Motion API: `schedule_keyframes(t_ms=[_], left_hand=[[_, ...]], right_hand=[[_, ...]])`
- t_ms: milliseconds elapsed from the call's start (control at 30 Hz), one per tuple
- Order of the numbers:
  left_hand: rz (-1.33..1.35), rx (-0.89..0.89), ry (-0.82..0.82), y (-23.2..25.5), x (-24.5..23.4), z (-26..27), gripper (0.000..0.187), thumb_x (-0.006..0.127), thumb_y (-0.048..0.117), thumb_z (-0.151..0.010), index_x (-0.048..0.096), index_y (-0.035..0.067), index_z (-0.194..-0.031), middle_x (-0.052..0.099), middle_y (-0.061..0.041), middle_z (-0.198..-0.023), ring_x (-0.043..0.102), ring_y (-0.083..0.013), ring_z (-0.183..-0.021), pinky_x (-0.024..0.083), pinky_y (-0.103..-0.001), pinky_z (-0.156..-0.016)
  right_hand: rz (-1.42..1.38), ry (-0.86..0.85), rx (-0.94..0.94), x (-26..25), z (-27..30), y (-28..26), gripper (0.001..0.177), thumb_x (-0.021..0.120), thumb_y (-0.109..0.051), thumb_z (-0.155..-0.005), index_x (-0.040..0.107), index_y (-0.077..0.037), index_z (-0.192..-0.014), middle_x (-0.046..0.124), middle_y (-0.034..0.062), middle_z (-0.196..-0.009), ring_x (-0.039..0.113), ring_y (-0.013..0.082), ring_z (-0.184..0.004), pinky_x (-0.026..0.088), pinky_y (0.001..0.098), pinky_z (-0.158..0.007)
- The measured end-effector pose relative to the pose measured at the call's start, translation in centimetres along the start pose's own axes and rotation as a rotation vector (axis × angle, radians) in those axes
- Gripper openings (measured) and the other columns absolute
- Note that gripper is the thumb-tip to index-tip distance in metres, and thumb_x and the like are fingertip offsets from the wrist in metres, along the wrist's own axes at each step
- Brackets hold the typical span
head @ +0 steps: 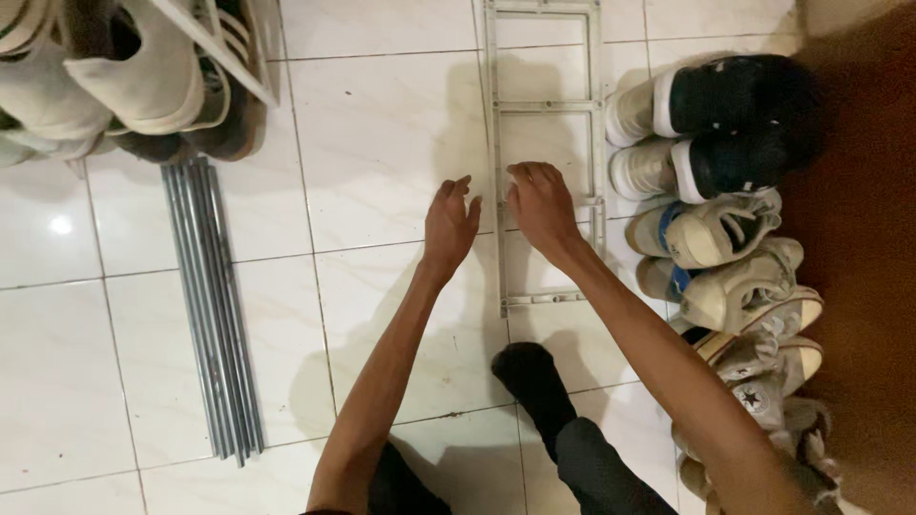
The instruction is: The person assembles a white plastic shoe rack by inserting metal rods into the frame. They also remove several pairs of shoes from an existing rack and place them on the floor, then reinsert the rods into the new rack.
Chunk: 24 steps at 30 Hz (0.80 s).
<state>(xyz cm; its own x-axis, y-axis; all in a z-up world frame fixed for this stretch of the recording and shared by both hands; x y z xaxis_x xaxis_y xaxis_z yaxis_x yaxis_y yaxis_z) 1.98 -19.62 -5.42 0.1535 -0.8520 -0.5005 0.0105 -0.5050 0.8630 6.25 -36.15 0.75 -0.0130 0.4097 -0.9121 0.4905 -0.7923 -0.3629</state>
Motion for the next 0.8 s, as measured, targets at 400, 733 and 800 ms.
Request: schedule_keyframes(t_ms=[400, 733, 800], left_hand=[[-0.367, -0.144, 0.374, -7.2, -14.8, 2.4, 0.037, 0.071, 0.010, -0.093, 0.064, -0.001, -0.128, 0.067, -0.015, -0.116, 0.060, -0.0329, -0.109, 0.048, -0.046, -0.087], [-0.714, -0.417, 0.529, -14.0, -27.0, 11.5, 0.102, 0.090, 0.040, -0.075, 0.037, -0.005, -0.148, 0.042, -0.032, -0.141, 0.038, -0.0466, -0.130, 0.035, -0.060, -0.102], [-0.714, -0.493, 0.512, -15.0, -27.8, 13.3, 0.110, 0.092, 0.045, -0.073, 0.032, -0.006, -0.150, 0.040, -0.034, -0.142, 0.035, -0.0483, -0.131, 0.033, -0.062, -0.102]], right_hand=[[-0.125, -0.124, -0.269, 6.3, -6.2, -13.4, 0.018, 0.066, -0.009, -0.096, 0.068, 0.001, -0.111, 0.072, 0.0171, -0.100, 0.068, 0.0367, -0.095, 0.054, 0.0467, -0.091], [-0.235, -0.296, -0.525, 12.3, -9.0, -23.9, 0.021, 0.069, -0.011, -0.094, 0.067, 0.001, -0.112, 0.070, 0.0160, -0.108, 0.066, 0.0329, -0.103, 0.056, 0.0439, -0.087], [-0.256, -0.307, -0.600, 13.6, -9.4, -26.0, 0.026, 0.071, -0.012, -0.092, 0.067, 0.000, -0.116, 0.069, 0.0146, -0.116, 0.063, 0.0317, -0.110, 0.055, 0.0438, -0.092]])
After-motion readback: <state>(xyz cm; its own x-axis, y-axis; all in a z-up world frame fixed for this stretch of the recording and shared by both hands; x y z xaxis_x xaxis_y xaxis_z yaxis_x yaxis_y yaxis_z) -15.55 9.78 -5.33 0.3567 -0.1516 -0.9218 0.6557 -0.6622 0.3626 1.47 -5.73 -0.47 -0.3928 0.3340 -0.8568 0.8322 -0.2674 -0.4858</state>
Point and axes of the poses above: each hand's wrist, its own z-axis away from the middle knuckle, its own x-axis out of the palm, y = z × x, the point moved 1 cm from there along -z, towards the middle knuckle
